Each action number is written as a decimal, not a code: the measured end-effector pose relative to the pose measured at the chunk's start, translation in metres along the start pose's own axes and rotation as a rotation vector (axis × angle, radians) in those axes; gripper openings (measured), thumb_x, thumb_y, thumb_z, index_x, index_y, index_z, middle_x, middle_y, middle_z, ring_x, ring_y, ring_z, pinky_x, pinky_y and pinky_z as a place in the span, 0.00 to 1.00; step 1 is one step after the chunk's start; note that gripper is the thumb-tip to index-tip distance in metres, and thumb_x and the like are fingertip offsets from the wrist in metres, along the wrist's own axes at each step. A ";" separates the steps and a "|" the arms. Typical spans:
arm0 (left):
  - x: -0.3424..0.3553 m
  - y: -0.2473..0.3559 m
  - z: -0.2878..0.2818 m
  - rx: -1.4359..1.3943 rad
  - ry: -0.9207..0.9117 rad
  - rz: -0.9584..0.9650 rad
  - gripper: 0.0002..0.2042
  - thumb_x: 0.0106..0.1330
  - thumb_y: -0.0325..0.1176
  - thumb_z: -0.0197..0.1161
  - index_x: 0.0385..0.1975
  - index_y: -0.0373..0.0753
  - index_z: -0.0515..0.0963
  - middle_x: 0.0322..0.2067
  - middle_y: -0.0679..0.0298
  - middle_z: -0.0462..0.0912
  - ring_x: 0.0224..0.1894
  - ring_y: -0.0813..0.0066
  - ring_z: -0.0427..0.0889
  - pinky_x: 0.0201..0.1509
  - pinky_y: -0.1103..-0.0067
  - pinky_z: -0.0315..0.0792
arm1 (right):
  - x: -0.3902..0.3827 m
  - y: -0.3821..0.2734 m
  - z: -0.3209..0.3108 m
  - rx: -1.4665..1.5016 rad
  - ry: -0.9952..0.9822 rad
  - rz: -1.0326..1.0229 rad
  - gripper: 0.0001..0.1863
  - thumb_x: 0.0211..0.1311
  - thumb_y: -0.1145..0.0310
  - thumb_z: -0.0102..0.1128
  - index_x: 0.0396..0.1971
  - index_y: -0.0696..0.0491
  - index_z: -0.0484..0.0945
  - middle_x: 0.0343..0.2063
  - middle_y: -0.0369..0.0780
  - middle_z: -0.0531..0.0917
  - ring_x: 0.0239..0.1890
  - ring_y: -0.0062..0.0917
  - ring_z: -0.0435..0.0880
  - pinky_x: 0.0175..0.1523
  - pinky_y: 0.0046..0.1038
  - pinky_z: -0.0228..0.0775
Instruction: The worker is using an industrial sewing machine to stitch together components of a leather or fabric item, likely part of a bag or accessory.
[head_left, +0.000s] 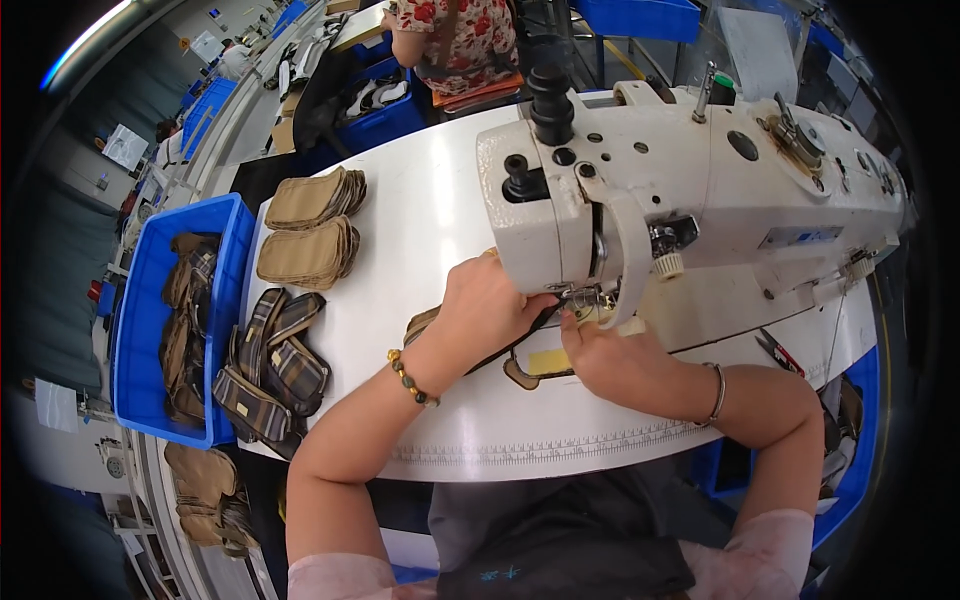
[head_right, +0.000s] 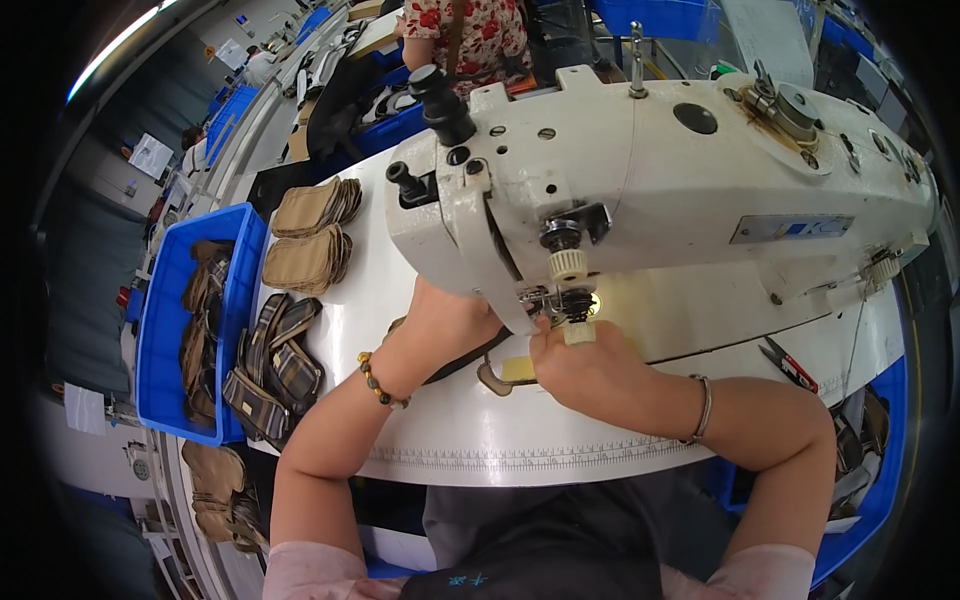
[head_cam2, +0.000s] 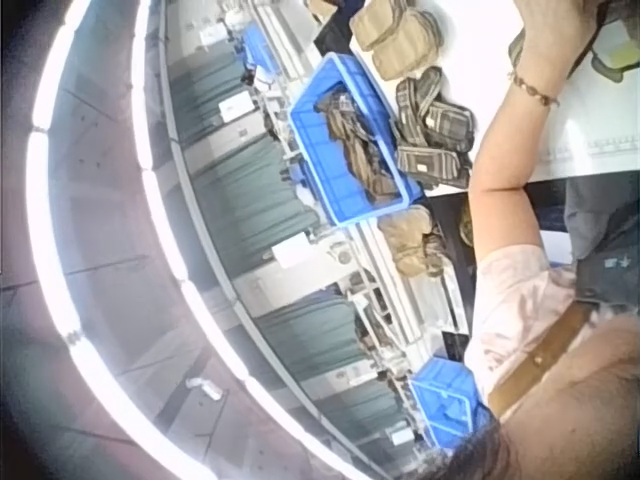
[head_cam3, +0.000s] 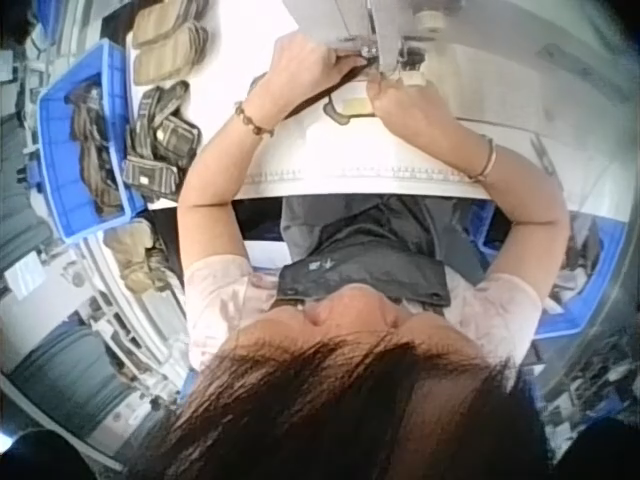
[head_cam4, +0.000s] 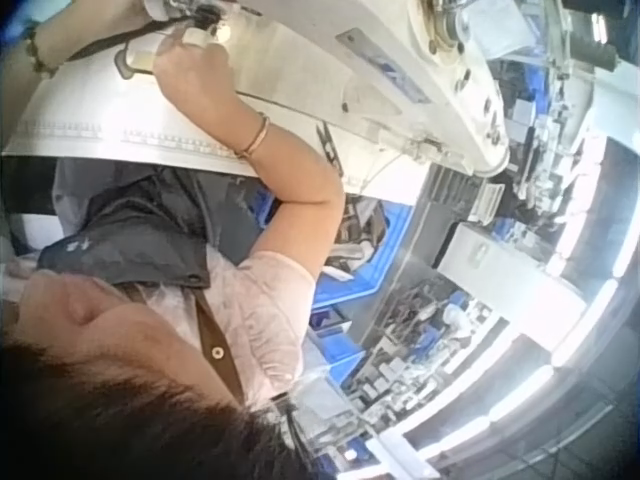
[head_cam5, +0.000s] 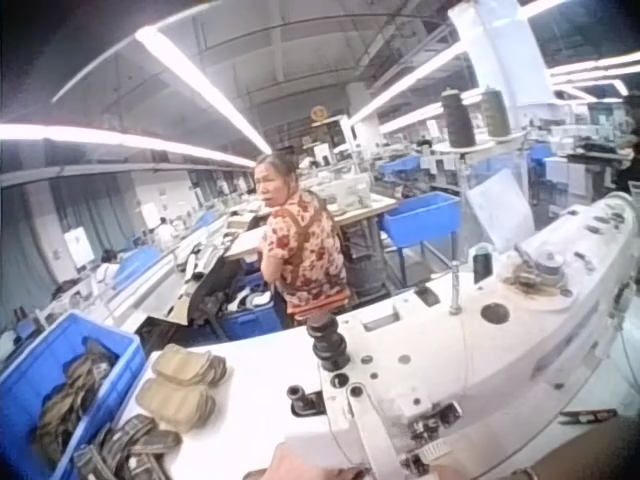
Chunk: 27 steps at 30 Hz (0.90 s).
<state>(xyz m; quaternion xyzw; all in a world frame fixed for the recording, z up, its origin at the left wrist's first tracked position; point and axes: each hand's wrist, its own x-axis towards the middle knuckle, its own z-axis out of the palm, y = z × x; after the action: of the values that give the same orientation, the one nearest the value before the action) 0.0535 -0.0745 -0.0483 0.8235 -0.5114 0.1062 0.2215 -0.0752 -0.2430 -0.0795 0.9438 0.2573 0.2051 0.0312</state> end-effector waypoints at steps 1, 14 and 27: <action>0.000 0.001 -0.001 -0.001 -0.007 0.008 0.12 0.50 0.35 0.74 0.36 0.46 0.85 0.28 0.61 0.83 0.32 0.59 0.83 0.31 0.69 0.76 | 0.000 0.000 -0.003 0.000 0.002 0.011 0.22 0.47 0.74 0.59 0.45 0.67 0.80 0.13 0.34 0.76 0.09 0.19 0.71 0.15 0.25 0.61; -0.011 0.013 -0.002 -0.010 -0.043 -0.172 0.07 0.56 0.39 0.71 0.32 0.47 0.88 0.24 0.65 0.86 0.27 0.64 0.84 0.29 0.72 0.76 | -0.001 -0.011 -0.013 0.325 0.048 -0.025 0.12 0.49 0.71 0.59 0.33 0.62 0.76 0.11 0.36 0.75 0.13 0.26 0.79 0.17 0.29 0.68; -0.018 0.011 0.011 -0.137 0.065 -0.173 0.09 0.53 0.37 0.73 0.32 0.43 0.88 0.30 0.61 0.87 0.32 0.59 0.85 0.34 0.71 0.78 | 0.002 -0.005 0.007 0.049 0.219 -0.168 0.15 0.46 0.70 0.60 0.30 0.66 0.82 0.30 0.55 0.83 0.15 0.21 0.80 0.16 0.25 0.69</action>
<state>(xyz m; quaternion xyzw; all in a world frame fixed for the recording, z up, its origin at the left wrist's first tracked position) 0.0354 -0.0692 -0.0621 0.8437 -0.4369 0.0782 0.3020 -0.0730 -0.2374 -0.0858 0.8914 0.3419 0.2974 -0.0029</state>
